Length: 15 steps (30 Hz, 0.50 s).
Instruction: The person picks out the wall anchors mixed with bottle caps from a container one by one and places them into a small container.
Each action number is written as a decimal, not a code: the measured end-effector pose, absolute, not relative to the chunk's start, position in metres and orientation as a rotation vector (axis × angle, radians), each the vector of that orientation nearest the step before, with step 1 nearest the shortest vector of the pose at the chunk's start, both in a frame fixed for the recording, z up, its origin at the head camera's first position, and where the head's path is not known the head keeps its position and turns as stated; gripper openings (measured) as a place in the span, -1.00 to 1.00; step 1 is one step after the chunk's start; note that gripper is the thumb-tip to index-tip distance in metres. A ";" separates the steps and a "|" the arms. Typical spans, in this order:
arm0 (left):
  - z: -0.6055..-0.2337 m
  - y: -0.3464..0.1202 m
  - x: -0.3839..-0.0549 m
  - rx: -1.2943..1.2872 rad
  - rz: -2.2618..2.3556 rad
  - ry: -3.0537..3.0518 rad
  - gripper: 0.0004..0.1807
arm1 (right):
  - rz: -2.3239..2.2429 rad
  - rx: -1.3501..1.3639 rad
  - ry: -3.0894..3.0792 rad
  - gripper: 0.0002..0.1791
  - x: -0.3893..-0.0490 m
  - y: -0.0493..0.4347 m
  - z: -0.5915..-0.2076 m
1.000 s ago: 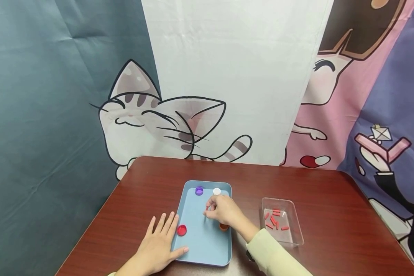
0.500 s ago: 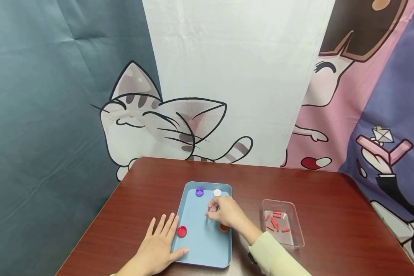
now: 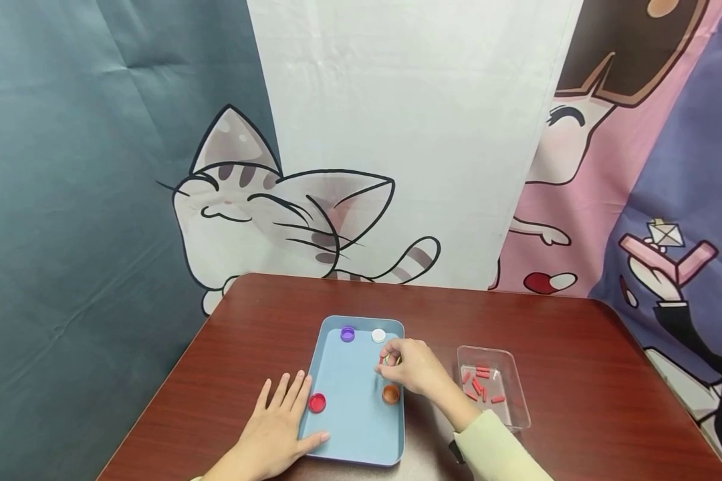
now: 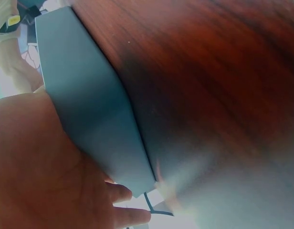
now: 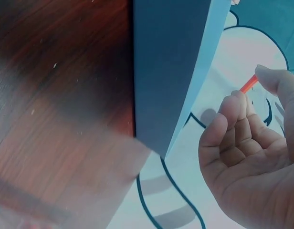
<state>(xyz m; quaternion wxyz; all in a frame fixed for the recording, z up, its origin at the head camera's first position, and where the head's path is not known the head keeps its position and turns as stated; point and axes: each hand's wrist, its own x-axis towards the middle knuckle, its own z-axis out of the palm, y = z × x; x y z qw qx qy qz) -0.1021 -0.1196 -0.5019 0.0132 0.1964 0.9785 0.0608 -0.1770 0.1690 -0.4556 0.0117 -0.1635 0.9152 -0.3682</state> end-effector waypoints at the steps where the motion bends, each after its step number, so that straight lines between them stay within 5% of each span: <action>1: -0.502 -0.120 -0.102 0.614 0.191 3.051 0.14 | -1.154 -0.507 2.857 -0.82 -0.177 0.172 -0.455; 15: -0.499 -0.120 -0.101 0.619 0.222 3.047 0.14 | -1.221 -0.390 2.867 -0.77 -0.165 0.208 -0.447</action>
